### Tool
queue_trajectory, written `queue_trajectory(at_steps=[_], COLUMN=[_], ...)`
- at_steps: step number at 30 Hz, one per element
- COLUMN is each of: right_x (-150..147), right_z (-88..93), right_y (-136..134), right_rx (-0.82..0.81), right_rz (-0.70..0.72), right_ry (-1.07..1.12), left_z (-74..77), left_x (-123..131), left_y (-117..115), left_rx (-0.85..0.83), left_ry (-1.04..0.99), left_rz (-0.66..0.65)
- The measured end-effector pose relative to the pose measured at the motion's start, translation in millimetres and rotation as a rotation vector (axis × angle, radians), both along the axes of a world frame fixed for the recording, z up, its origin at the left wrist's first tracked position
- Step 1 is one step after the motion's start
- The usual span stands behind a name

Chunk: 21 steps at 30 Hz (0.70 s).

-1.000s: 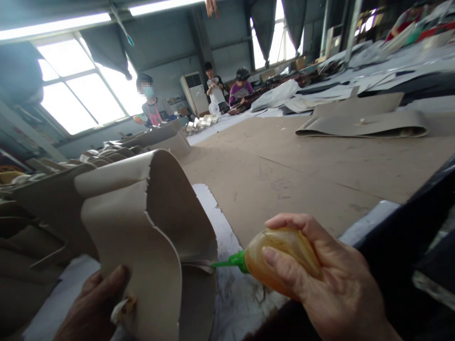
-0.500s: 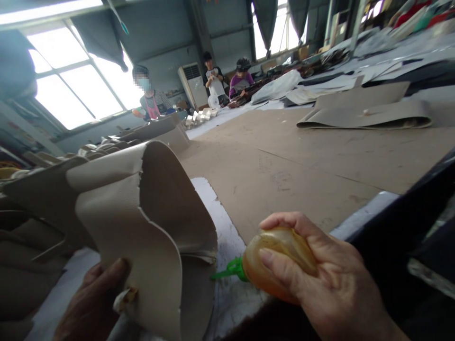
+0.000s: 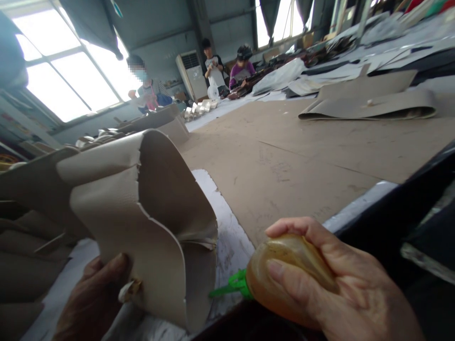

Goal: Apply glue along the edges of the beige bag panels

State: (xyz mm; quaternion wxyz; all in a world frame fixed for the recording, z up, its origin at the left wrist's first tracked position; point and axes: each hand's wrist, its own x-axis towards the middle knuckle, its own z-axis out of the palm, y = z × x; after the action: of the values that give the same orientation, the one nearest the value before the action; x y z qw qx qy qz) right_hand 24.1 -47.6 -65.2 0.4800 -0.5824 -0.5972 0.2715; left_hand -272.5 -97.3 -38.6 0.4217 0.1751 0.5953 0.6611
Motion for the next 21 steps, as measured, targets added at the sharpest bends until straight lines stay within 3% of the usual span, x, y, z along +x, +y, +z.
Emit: queue_trajectory(at_steps=[3, 7, 13, 21], right_x=[-11, -12, 8, 16], right_z=[8.9, 9.5, -8.7, -23.4], right_y=[1, -2, -14, -22], right_rx=[0.028, 0.014, -0.059, -0.263], right_rz=[-0.082, -0.085, 0.166, 0.208], right_ry=[0.004, 0.015, 0.063, 0.254], left_z=[-0.4, -2.9, -4.5, 4.1], left_x=[3, 5, 8, 30], left_y=[-7, -22, -37, -33], left_rx=[0.008, -0.015, -0.164, -0.137], left_ry=[0.011, -0.008, -0.015, 0.066], left_rz=[0.011, 0.042, 0.018, 0.126])
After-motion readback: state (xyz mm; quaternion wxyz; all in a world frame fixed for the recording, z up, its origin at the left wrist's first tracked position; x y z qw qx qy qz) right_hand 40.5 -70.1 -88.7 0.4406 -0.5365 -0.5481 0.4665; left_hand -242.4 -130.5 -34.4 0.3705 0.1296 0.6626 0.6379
